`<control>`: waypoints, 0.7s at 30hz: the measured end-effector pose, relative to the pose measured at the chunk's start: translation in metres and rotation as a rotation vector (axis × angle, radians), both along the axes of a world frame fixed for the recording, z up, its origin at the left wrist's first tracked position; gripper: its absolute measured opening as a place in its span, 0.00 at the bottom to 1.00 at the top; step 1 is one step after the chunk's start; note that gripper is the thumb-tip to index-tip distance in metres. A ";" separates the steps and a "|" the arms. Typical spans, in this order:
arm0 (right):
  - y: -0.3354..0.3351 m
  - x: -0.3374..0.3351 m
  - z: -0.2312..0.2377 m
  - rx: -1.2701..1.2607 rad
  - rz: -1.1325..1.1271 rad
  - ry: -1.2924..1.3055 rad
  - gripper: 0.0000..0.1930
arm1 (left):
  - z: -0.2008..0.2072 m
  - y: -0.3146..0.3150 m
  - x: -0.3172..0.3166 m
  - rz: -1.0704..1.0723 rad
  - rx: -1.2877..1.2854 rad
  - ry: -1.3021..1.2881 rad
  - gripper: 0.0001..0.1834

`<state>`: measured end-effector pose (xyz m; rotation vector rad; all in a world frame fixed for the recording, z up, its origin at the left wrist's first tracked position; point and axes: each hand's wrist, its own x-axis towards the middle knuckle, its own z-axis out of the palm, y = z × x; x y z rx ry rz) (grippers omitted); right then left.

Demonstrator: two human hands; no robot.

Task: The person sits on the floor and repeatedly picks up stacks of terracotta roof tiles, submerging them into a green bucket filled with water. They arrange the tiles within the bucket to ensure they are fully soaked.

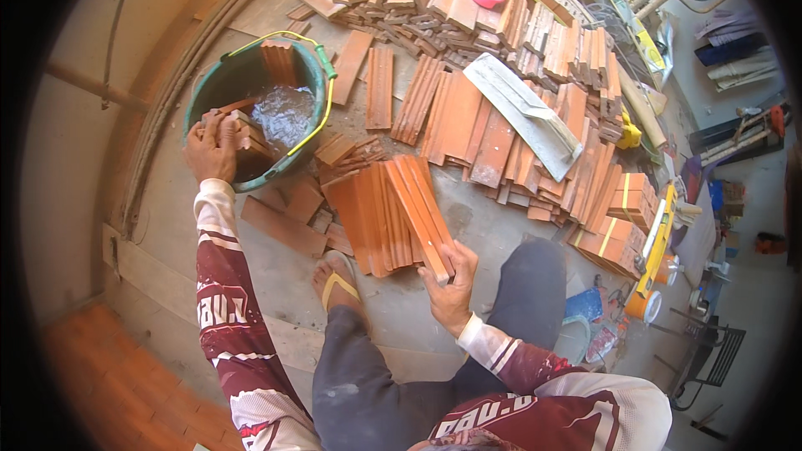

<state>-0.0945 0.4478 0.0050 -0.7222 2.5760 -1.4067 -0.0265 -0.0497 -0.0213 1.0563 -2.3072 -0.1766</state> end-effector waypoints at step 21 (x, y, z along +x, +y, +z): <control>-0.016 -0.007 0.004 0.121 0.284 -0.195 0.29 | 0.088 0.034 -0.009 -0.153 0.344 -0.698 0.42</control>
